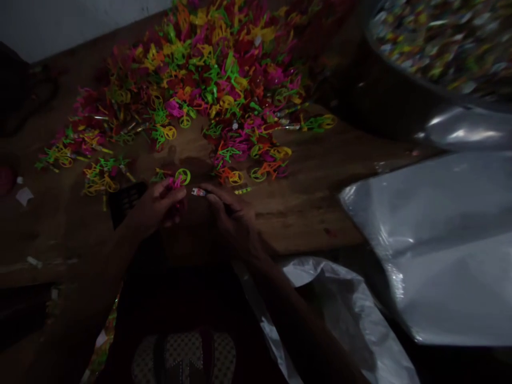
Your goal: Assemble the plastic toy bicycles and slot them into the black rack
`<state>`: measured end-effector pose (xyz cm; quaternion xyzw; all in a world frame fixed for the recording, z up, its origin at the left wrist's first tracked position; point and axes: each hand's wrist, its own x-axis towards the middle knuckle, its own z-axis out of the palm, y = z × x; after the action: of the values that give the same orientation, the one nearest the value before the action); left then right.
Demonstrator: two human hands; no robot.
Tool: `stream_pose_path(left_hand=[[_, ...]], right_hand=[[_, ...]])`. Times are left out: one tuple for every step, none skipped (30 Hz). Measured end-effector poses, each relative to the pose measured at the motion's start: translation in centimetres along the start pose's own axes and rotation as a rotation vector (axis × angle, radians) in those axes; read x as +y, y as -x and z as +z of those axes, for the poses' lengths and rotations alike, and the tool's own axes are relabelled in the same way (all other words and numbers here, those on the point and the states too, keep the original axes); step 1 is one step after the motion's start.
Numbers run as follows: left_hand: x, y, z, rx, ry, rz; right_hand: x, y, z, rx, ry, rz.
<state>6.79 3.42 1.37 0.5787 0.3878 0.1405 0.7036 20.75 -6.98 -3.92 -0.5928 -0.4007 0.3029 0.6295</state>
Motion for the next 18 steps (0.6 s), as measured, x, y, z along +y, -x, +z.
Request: stream_pose_path(left_hand=[[-0.4, 0.4, 0.3, -0.01, 0.087, 0.001], [-0.7, 0.6, 0.6, -0.023, 0.168, -0.002], [-0.9, 0.8, 0.9, -0.028, 0.24, -0.008], [-1.1, 1.0, 1.1, -0.026, 0.293, -0.013], [-1.1, 1.1, 1.3, -0.02, 0.329, -0.015], [-1.2, 1.2, 1.5, -0.014, 0.347, -0.013], [-1.2, 1.4, 1.5, -0.015, 0.353, -0.004], [-1.2, 1.6, 1.6, -0.022, 0.352, 0.008], [-1.3, 1.7, 1.6, -0.036, 0.348, 0.018], [-1.3, 1.9, 1.7, -0.051, 0.345, 0.026], [-1.4, 2.0, 1.7, -0.061, 0.341, 0.033], [-1.5, 2.1, 1.7, -0.066, 0.339, 0.037], [-1.6, 2.2, 1.8, -0.063, 0.339, 0.039], [-1.7, 2.2, 1.8, -0.058, 0.343, 0.034], [-1.7, 2.2, 1.9, -0.053, 0.35, 0.026], [-1.8, 2.2, 1.9, -0.051, 0.36, 0.015], [-1.8, 2.2, 2.0, -0.058, 0.372, 0.001], [-1.7, 2.1, 2.0, -0.069, 0.384, -0.012]], right_hand=[[0.1, 0.2, 0.1, 0.002, -0.01, 0.012], [0.3, 0.4, 0.2, 0.006, -0.022, 0.032], [0.5, 0.6, 0.3, 0.011, -0.034, 0.057], [0.7, 0.7, 0.4, 0.017, -0.045, 0.085], [0.8, 0.9, 0.6, 0.024, -0.056, 0.111], [0.8, 1.0, 0.7, 0.029, -0.065, 0.129], [0.8, 1.1, 0.8, 0.03, -0.073, 0.138], [0.8, 1.2, 0.9, 0.03, -0.077, 0.136], [0.7, 1.4, 1.0, 0.034, -0.072, 0.122], [0.6, 1.6, 1.0, 0.038, -0.055, 0.098], [0.5, 1.8, 0.9, 0.045, -0.024, 0.061], [0.3, 2.0, 0.8, 0.055, 0.025, 0.015], [0.2, 2.2, 0.7, 0.067, 0.089, -0.035], [0.1, 2.4, 0.6, 0.076, 0.157, -0.082], [0.0, 2.6, 0.5, 0.085, 0.218, -0.125], [-0.1, 2.8, 0.5, 0.094, 0.261, -0.167], [-0.2, 2.9, 0.4, 0.105, 0.281, -0.205], [-0.2, 3.1, 0.4, 0.117, 0.279, -0.235]])
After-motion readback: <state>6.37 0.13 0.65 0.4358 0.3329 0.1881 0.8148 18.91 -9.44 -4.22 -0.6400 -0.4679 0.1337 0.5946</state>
